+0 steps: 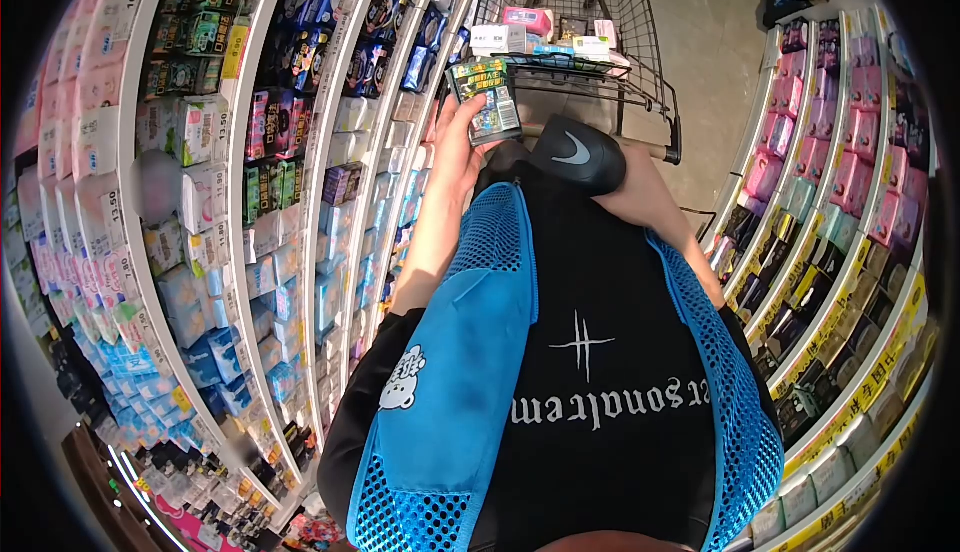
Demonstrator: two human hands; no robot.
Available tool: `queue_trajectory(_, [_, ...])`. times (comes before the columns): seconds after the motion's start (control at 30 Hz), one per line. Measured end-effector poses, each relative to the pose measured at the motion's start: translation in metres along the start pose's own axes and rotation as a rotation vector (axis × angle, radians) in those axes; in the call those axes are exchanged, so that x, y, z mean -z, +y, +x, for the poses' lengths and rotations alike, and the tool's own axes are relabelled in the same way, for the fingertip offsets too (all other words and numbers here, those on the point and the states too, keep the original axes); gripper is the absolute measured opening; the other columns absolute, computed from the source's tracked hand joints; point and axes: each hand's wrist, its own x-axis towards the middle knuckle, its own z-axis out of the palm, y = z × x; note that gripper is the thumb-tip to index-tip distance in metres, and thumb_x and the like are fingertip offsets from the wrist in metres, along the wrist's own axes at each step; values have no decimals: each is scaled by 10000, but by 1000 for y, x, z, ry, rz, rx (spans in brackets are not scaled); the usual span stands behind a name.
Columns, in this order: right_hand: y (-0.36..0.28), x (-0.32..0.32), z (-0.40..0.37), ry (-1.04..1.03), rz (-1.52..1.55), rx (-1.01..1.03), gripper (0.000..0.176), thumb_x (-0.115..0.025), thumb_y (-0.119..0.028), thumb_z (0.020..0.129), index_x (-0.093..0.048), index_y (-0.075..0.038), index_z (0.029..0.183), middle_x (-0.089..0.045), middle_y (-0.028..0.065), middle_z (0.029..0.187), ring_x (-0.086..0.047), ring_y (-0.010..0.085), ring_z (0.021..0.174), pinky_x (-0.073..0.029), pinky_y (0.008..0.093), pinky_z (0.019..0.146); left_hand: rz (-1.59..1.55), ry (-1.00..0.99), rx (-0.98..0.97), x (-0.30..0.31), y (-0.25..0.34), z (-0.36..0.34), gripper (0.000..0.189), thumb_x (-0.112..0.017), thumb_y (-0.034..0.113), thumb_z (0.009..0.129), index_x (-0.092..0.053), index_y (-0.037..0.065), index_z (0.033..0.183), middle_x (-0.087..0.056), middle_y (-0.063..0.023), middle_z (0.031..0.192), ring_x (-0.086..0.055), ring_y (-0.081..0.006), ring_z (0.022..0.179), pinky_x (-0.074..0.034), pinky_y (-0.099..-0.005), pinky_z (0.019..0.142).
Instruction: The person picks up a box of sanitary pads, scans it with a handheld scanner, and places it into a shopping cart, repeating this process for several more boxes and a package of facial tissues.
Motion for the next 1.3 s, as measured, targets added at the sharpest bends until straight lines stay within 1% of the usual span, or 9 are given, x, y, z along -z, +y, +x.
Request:
queue_trajectory(0.23, [4, -2, -4, 7, -35, -35, 442, -774, -120, 667, -672, -3, 1081, -715, 216, 917, -685, 403, 885, -542, 413, 788, 1, -33, 21, -4, -5, -6, 324, -584, 147, 982, -518, 59, 1287, -685, -121, 1147, -730, -228, 976, -646, -372, 773])
queue_trajectory(0.33, [2, -2, -5, 17, -49, -34, 417, -773, -125, 675, -673, 6, 1058, -714, 218, 914, -685, 406, 889, -543, 418, 791, 13, -18, -7, 2, -13, -3, 350, -538, 165, 1004, -503, 7, 1314, -680, -207, 1159, -721, -343, 1018, -652, -414, 777])
queue_trajectory(0.73, [20, -2, -7, 142, -58, -44, 382, -780, -129, 695, -678, 16, 1033, -721, 211, 910, -701, 395, 905, -546, 419, 789, -18, 35, 139, -3, -25, -2, 330, -693, 276, 923, -577, 125, 1193, -674, -31, 1103, -686, -161, 955, -557, -329, 748])
queue_trajectory(0.8, [43, -3, -3, 263, -81, -143, 341, -775, -129, 718, -687, 23, 1010, -728, 206, 876, -725, 353, 841, -554, 404, 740, 28, 106, 138, -4, -30, 2, 280, -701, 237, 912, -589, 116, 1138, -665, -13, 1017, -655, -116, 814, -531, -286, 668])
queue_trajectory(0.87, [65, 3, 8, 322, -69, -270, 300, -772, -133, 740, -698, 28, 981, -733, 195, 830, -738, 304, 765, -559, 386, 690, 269, 139, 112, 13, -47, 17, 530, -734, 138, 867, -444, -2, 1288, -621, -108, 1146, -654, -189, 1000, -565, -334, 784])
queue_trajectory(0.97, [117, 10, 16, 335, -122, -397, 216, -752, -201, 850, -717, -3, 927, -724, 84, 691, -697, 134, 570, -515, 277, 492, 325, 162, 60, 8, -46, 17, 657, -791, 155, 815, -420, 43, 1346, -594, -97, 1142, -625, -170, 988, -538, -318, 739])
queue_trajectory(1.03, [135, 9, 15, 404, -51, -420, 234, -760, -206, 817, -730, 14, 888, -714, 102, 638, -700, 160, 568, -536, 311, 545, 370, 121, 24, -1, -35, 15, 677, -816, 169, 798, -437, 68, 1349, -599, -82, 1098, -621, -143, 953, -523, -305, 707])
queue_trajectory(1.17, [158, 10, 9, 424, 99, -492, 278, -768, -212, 828, -712, 38, 935, -723, 99, 681, -703, 170, 551, -510, 290, 498, 705, 193, -310, 4, -34, 46, 625, -866, 265, 754, -561, 57, 1260, -603, -40, 922, -526, -98, 774, -437, -258, 669])
queue_trajectory(1.3, [174, 11, 13, 412, 322, -468, 255, -740, -133, 872, -686, 36, 1056, -683, 70, 715, -708, 191, 573, -480, 278, 449, 819, 248, -801, 3, -27, 102, 550, -871, 271, 711, -602, 8, 1111, -663, -131, 993, -649, -232, 913, -516, -362, 796])
